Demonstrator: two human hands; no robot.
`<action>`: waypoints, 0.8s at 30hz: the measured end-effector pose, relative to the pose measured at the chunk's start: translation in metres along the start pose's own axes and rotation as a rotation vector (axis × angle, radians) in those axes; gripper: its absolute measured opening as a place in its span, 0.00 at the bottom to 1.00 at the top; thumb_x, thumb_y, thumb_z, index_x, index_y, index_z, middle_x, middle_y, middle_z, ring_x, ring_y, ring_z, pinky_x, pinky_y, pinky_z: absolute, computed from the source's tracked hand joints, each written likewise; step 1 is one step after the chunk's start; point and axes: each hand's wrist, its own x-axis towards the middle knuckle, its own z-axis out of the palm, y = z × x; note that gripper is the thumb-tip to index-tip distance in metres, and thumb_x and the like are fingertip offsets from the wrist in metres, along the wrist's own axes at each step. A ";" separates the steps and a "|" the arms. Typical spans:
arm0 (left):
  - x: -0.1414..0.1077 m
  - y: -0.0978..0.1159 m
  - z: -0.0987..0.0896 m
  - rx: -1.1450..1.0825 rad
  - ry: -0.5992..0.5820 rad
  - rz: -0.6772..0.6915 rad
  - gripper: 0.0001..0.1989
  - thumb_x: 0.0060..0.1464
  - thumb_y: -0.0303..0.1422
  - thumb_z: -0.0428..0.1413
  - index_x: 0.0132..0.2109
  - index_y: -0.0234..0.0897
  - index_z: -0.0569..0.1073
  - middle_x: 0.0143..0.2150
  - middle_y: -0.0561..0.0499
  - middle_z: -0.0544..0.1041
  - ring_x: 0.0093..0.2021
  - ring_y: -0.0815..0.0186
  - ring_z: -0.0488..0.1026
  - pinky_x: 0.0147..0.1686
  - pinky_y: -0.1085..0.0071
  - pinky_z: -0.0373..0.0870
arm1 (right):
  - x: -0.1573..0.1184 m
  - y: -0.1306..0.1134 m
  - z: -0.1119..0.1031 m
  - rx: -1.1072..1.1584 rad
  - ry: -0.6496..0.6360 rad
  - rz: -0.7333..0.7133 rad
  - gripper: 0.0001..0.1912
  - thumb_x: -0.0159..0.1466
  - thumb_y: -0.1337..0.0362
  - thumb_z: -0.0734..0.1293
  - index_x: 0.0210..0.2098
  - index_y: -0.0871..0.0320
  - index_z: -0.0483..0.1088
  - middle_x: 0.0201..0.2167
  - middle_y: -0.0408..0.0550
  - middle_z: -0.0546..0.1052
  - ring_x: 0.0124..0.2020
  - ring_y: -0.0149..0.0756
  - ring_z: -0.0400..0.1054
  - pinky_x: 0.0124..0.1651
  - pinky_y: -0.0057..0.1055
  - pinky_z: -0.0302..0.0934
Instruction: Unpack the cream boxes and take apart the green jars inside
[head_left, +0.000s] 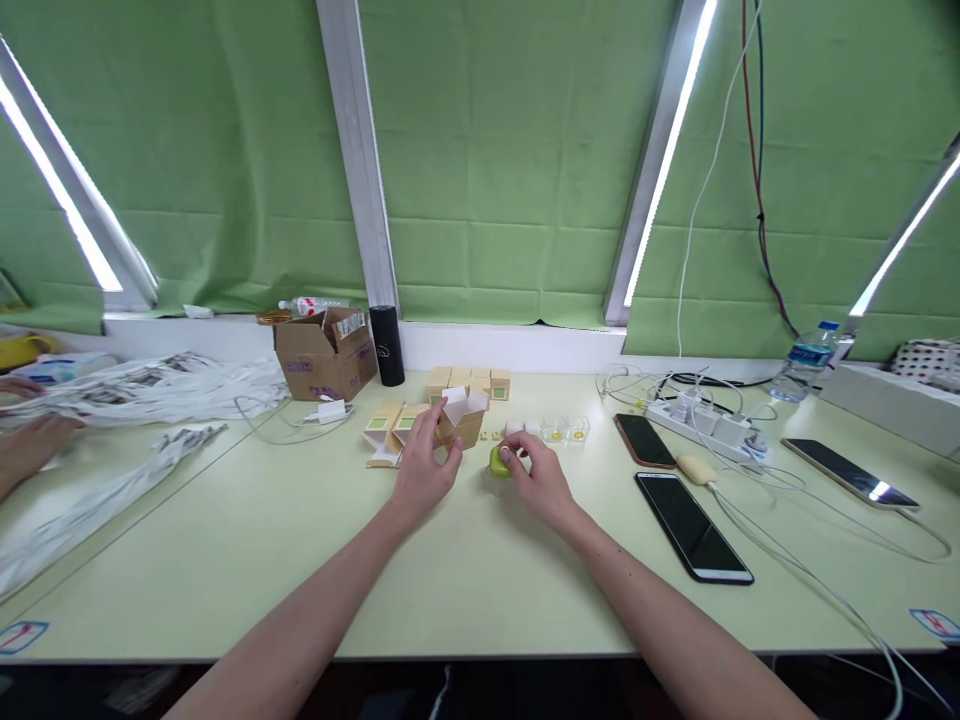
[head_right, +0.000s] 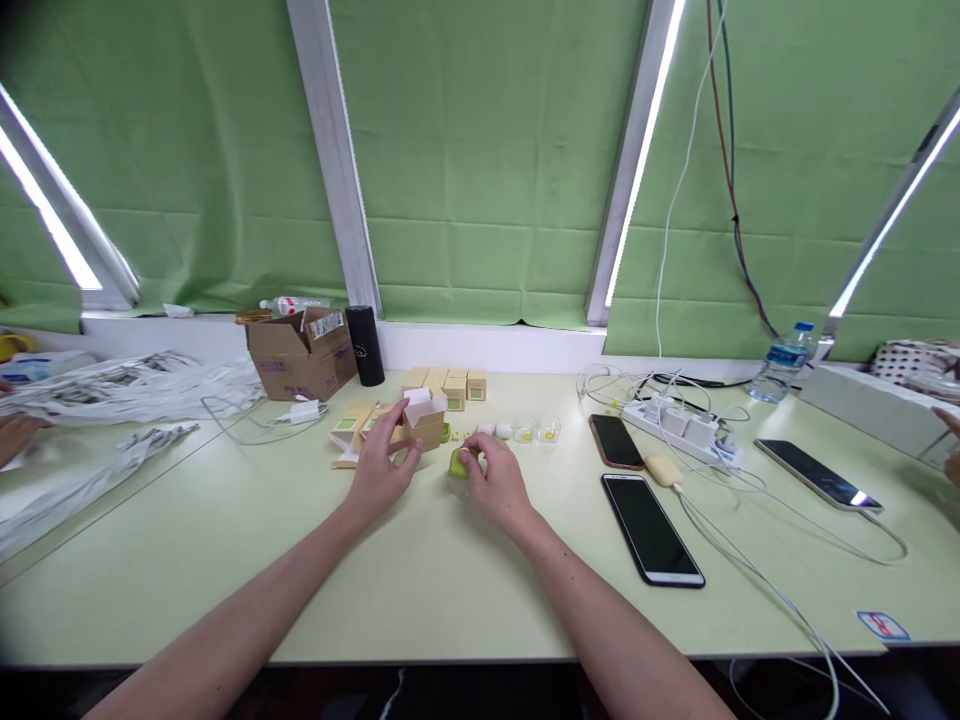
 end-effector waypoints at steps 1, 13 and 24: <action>0.000 0.000 0.000 -0.025 -0.002 -0.013 0.30 0.64 0.35 0.56 0.71 0.43 0.61 0.62 0.39 0.70 0.60 0.55 0.72 0.49 0.57 0.83 | 0.000 0.001 0.001 -0.026 0.014 0.010 0.09 0.70 0.58 0.62 0.38 0.53 0.70 0.37 0.47 0.79 0.41 0.42 0.71 0.47 0.38 0.63; 0.004 0.003 -0.002 -0.586 -0.046 -0.284 0.33 0.61 0.46 0.61 0.67 0.39 0.65 0.62 0.37 0.74 0.64 0.50 0.71 0.58 0.56 0.74 | -0.004 0.002 0.010 -0.175 0.053 0.074 0.11 0.71 0.56 0.58 0.35 0.52 0.63 0.35 0.47 0.76 0.37 0.42 0.68 0.39 0.35 0.60; 0.006 0.001 -0.006 -1.142 -0.160 -0.609 0.23 0.59 0.35 0.62 0.61 0.38 0.73 0.59 0.41 0.78 0.55 0.49 0.78 0.49 0.48 0.81 | -0.004 0.001 0.007 -0.228 0.004 0.065 0.11 0.72 0.55 0.57 0.35 0.52 0.62 0.35 0.46 0.75 0.38 0.43 0.68 0.40 0.36 0.59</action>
